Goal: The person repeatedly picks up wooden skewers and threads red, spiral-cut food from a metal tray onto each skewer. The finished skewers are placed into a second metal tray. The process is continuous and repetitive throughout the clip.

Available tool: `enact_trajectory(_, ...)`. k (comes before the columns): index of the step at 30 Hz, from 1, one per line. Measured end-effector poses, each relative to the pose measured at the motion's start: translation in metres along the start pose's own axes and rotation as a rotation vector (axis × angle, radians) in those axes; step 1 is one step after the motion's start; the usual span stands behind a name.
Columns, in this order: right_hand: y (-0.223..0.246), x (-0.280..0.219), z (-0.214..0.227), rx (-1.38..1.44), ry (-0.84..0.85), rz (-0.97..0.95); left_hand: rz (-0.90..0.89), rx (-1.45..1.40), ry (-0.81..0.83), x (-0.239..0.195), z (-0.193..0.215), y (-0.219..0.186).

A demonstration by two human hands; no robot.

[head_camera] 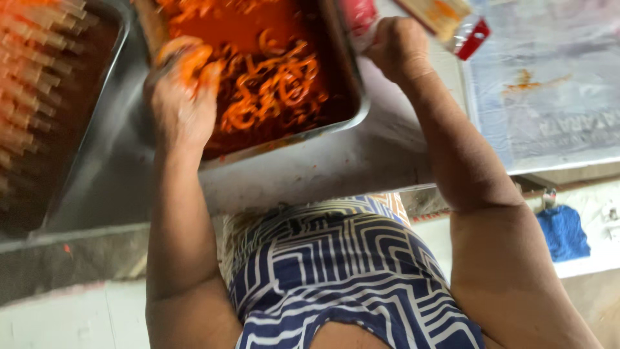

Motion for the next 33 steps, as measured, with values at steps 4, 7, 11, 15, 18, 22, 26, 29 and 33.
enact_trajectory(4,-0.014,-0.015,-0.018,-0.309,0.145,0.17,0.014,0.031,-0.003,-0.007,0.018,0.006)
enact_trajectory(7,-0.028,-0.034,0.002,-0.593,0.34,0.289,0.003,0.074,0.046,-0.011,0.03,0.009)
enact_trajectory(11,-0.039,-0.099,0.043,-0.405,0.202,0.141,0.153,0.15,0.086,-0.014,0.023,0.01)
enact_trajectory(15,-0.05,-0.158,0.081,-0.249,0.096,0.014,0.081,0.249,0.157,-0.012,-0.006,0.014)
enact_trajectory(18,-0.063,-0.188,0.104,-0.126,0.02,-0.07,-0.014,0.226,0.179,-0.007,-0.047,0.014)
enact_trajectory(22,-0.066,-0.195,0.121,0.122,-0.117,-0.207,-0.043,0.149,0.217,0.011,-0.101,0.009)
enact_trajectory(26,-0.034,-0.172,0.126,0.442,-0.269,-0.163,-0.057,0.33,0.297,0.025,-0.138,0.007)
enact_trajectory(29,-0.008,-0.152,0.128,0.578,-0.321,-0.152,-0.109,0.309,0.274,0.034,-0.141,0.003)
enact_trajectory(33,0.016,-0.116,0.134,0.805,-0.333,-0.216,0.076,0.044,0.33,0.067,-0.114,0.006)
Point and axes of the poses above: each hand's wrist, its own x-axis towards the middle knuckle, its own z-axis out of the back of the hand, y = z × x, the point moved 1 cm from there along x, towards the middle knuckle, and after that the axes turned 8 degrees about z, right-handed, at the moved point
